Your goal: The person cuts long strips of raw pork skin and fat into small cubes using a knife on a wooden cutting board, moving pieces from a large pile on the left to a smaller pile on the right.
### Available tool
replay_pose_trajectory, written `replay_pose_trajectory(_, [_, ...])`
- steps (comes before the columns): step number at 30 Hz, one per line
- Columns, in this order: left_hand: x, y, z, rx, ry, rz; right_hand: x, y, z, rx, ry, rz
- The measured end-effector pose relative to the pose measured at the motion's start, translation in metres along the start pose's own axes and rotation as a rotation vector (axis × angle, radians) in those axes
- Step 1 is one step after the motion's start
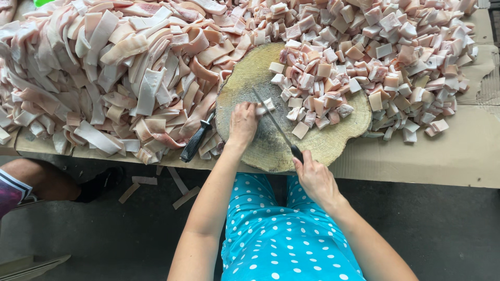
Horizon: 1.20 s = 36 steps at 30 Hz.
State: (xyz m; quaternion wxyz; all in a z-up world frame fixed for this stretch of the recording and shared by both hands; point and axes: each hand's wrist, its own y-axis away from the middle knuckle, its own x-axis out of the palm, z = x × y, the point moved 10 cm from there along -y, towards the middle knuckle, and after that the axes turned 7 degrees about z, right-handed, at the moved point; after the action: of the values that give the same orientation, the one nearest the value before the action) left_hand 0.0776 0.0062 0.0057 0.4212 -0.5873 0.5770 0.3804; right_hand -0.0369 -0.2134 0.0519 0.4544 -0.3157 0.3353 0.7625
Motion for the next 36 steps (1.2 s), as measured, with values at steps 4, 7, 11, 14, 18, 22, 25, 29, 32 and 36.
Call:
replay_pose_trajectory(4, [0.003,-0.006,-0.004,-0.025,-0.031,-0.008,0.013,0.006,-0.007,0.030,0.043,0.039])
replay_pose_trajectory(7, [-0.001,-0.013,-0.004,-0.003,-0.017,-0.006,0.022,-0.005,-0.013,0.028,0.047,0.051])
replay_pose_trajectory(11, [-0.006,-0.015,0.001,0.010,0.066,0.009,0.030,-0.042,-0.009,-0.027,-0.005,0.053])
replay_pose_trajectory(14, [-0.009,-0.020,-0.001,0.044,0.082,-0.004,0.038,-0.073,-0.002,-0.023,-0.022,0.068])
replay_pose_trajectory(18, [-0.006,-0.018,0.002,0.073,0.148,-0.007,0.047,-0.108,0.001,-0.027,-0.075,0.053])
replay_pose_trajectory(22, [-0.009,-0.015,0.001,0.091,0.142,-0.039,0.052,-0.143,0.009,-0.070,-0.091,0.039])
replay_pose_trajectory(25, [-0.011,-0.012,0.002,0.065,0.161,-0.045,0.051,-0.155,0.013,-0.082,-0.109,0.038])
replay_pose_trajectory(29, [-0.018,0.001,0.002,0.021,0.196,-0.054,0.037,-0.149,0.011,-0.085,-0.148,0.054])
replay_pose_trajectory(32, [-0.021,0.018,0.007,-0.021,0.378,0.041,0.023,-0.121,0.002,-0.060,-0.199,0.090])
replay_pose_trajectory(36, [-0.033,0.030,0.026,-0.054,0.619,0.081,-0.002,-0.085,-0.015,0.034,-0.172,-0.006])
